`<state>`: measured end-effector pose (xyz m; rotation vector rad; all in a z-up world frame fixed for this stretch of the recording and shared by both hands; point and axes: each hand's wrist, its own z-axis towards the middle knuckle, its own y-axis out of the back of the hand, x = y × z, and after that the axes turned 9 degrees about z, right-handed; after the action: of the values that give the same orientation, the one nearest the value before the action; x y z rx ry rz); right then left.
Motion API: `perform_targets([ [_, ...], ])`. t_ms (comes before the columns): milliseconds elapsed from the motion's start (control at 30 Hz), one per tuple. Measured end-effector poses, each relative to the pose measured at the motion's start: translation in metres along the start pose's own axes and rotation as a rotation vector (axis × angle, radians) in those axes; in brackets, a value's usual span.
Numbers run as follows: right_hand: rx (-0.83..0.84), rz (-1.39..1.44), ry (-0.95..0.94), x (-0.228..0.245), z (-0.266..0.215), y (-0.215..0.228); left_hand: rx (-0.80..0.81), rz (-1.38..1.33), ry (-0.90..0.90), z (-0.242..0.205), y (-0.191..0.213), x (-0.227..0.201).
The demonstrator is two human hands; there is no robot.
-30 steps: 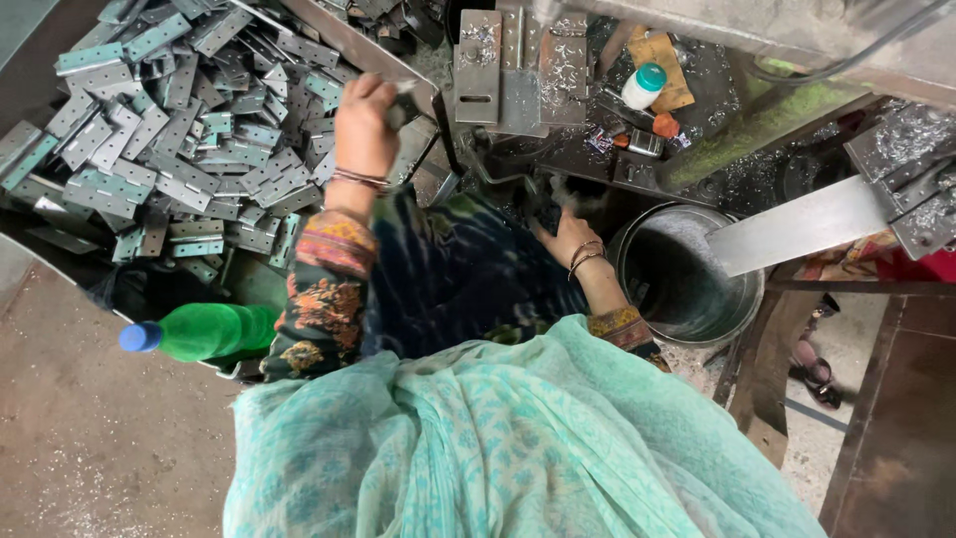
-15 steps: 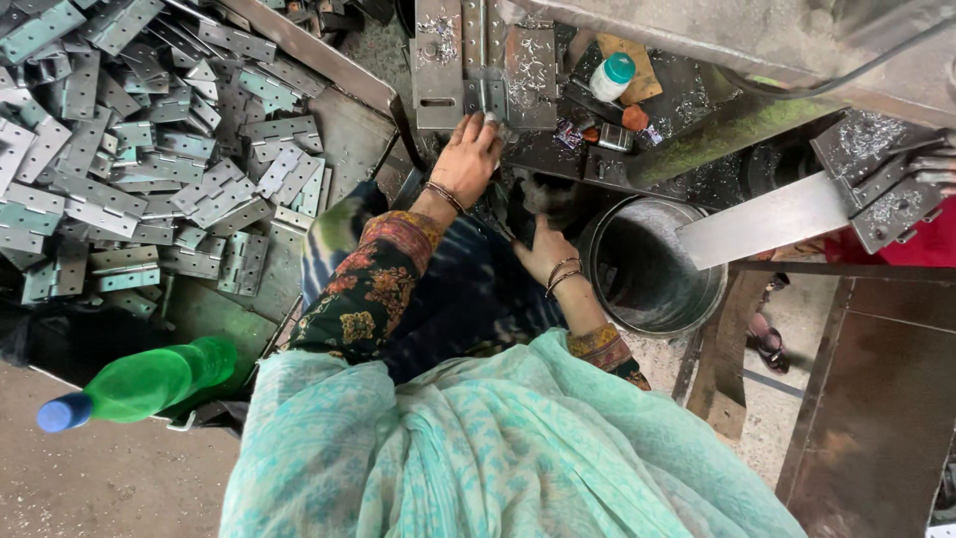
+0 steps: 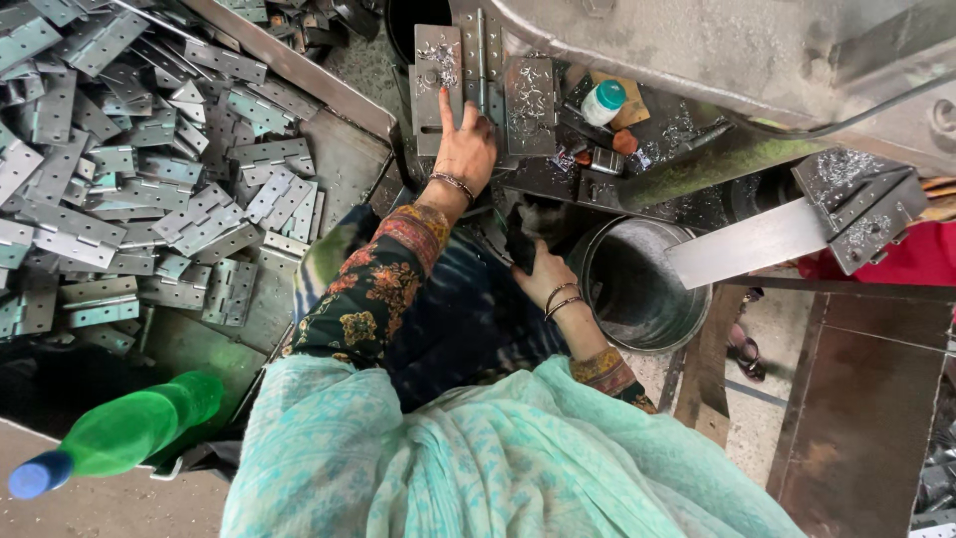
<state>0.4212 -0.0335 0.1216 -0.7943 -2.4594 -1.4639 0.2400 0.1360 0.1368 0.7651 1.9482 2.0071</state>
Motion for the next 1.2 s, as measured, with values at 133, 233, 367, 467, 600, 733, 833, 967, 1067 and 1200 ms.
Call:
perform_targets([
  [133, -0.116, 0.021, 0.033, -0.036, 0.016, -0.050, -0.190, 0.030, 0.062, 0.000, -0.015, -0.007],
  [233, -0.180, 0.101, 0.097, -0.060, 0.037, -0.088, -0.192, 0.006, 0.077, 0.003, -0.025, -0.014],
  [367, -0.177, 0.139, 0.102, -0.080, 0.039, -0.108, -0.309, 0.017, 0.195, -0.011, -0.035, -0.014],
  [467, -0.151, 0.225, 0.194, -0.068, 0.035, -0.081, -0.242, -0.018, 0.219, 0.000, -0.031, -0.006],
  [600, -0.057, 0.085, 0.022, -0.040, 0.017, -0.034, -0.159, -0.154, 0.223, 0.010, -0.034, -0.006],
  [733, -0.070, 0.069, -0.012, -0.018, 0.008, -0.028, -0.160, -0.177, 0.204, 0.023, -0.035, 0.001],
  [833, -0.156, 0.104, 0.032, -0.019, 0.008, -0.048, -0.181, -0.195, 0.210, 0.024, -0.034, 0.004],
  [967, -0.172, 0.092, 0.045, -0.029, 0.009, -0.066, -0.128, -0.189, 0.196, 0.018, -0.032, 0.004],
  [1067, -0.145, 0.110, -0.010, -0.024, 0.011, -0.051, -0.111, -0.190, 0.197, 0.021, -0.030, 0.006],
  [1200, -0.054, 0.072, 0.020, -0.005, 0.003, -0.017, -0.229, -0.180, 0.224, 0.023, -0.036, 0.008],
])
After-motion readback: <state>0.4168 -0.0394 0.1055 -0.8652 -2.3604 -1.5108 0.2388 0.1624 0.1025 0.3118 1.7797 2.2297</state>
